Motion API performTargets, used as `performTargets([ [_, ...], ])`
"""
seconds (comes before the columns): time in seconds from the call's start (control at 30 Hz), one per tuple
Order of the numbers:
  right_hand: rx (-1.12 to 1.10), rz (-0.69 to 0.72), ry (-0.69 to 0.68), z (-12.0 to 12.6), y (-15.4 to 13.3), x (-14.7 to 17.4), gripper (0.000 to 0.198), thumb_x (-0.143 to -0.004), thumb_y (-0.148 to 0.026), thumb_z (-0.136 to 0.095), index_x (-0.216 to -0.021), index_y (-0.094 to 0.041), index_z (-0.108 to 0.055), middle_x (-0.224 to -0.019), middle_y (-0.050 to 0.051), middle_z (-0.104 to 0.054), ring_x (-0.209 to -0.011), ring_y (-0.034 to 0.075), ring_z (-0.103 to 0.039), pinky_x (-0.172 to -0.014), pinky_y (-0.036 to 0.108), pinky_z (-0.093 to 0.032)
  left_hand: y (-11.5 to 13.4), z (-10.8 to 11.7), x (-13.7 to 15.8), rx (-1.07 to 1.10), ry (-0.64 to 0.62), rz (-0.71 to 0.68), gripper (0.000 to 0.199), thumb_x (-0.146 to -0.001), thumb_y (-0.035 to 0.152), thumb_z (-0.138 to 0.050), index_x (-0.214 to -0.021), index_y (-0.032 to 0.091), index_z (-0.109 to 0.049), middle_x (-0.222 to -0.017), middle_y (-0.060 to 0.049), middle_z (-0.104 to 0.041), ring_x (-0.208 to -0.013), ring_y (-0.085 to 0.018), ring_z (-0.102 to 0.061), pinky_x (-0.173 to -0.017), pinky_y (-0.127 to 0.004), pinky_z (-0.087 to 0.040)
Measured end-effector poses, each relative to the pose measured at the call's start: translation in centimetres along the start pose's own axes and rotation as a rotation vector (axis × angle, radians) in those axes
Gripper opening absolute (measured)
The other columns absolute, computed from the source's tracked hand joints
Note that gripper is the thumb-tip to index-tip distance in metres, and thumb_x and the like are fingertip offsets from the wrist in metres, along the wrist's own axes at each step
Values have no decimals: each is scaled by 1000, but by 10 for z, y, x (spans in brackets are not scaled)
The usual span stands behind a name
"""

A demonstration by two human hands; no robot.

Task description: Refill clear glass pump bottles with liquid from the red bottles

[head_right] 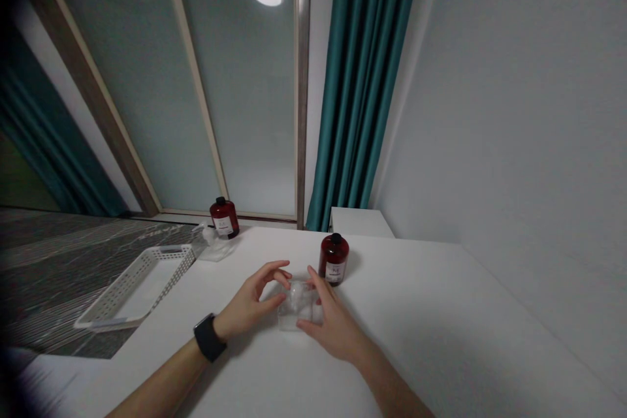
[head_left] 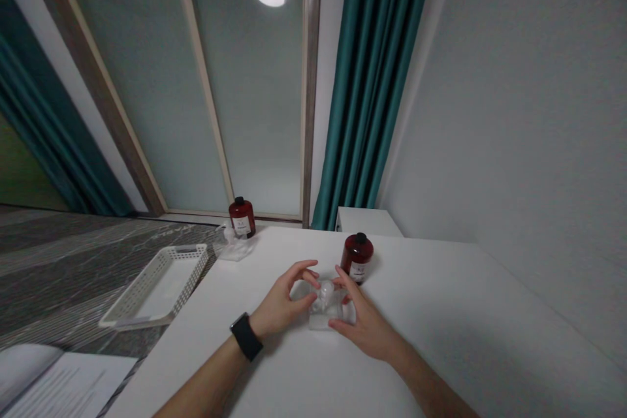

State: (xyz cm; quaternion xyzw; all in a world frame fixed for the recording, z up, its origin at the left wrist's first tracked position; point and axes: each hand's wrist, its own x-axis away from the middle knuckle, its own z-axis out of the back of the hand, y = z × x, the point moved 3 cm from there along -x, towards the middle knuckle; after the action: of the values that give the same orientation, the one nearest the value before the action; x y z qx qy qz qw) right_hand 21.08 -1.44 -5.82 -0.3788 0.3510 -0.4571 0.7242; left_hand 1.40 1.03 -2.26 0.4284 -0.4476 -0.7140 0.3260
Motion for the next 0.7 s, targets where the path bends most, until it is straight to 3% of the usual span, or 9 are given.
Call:
performTargets([
  [0.13, -5, 21, -6, 0, -1, 0, 94, -76, -16, -69, -153, -32, -18, -141, 8, -46, -122, 23, -49, -104, 44, -40, -1, -3, 1, 2, -54, 11, 58, -83, 16, -65, -138, 20, -44, -122, -10, -68, -122, -25, -57, -114, -46, -31],
  [0.37, -19, -9, -1, 0, 0, -1, 96, -75, -17, -70, -154, -32, -18, -143, 9, -46, -125, 24, -48, -104, 43, -41, 0, 2, 1, 5, -1, 10, 53, -85, 18, -64, -135, 19, -47, -106, -7, -73, -119, -25, -59, -112, -47, -33],
  [0.53, -15, 23, 0, 0, -3, -1, 94, -76, -18, -69, -154, -31, -17, -142, 10, -46, -125, 24, -48, -104, 44, -41, 0, -5, 1, 46, -56, 41, 57, -86, 21, -64, -139, 19, -45, -125, -12, -67, -123, -26, -57, -114, -47, -31],
  [0.7, -20, 31, 8, 0, 3, 0, 97, -75, -17, -71, -154, -33, -17, -143, 10, -46, -126, 24, -48, -102, 45, -42, -3, -1, 0, 61, -14, 21, 56, -87, 23, -64, -140, 18, -44, -108, -10, -74, -123, -26, -57, -113, -47, -33],
])
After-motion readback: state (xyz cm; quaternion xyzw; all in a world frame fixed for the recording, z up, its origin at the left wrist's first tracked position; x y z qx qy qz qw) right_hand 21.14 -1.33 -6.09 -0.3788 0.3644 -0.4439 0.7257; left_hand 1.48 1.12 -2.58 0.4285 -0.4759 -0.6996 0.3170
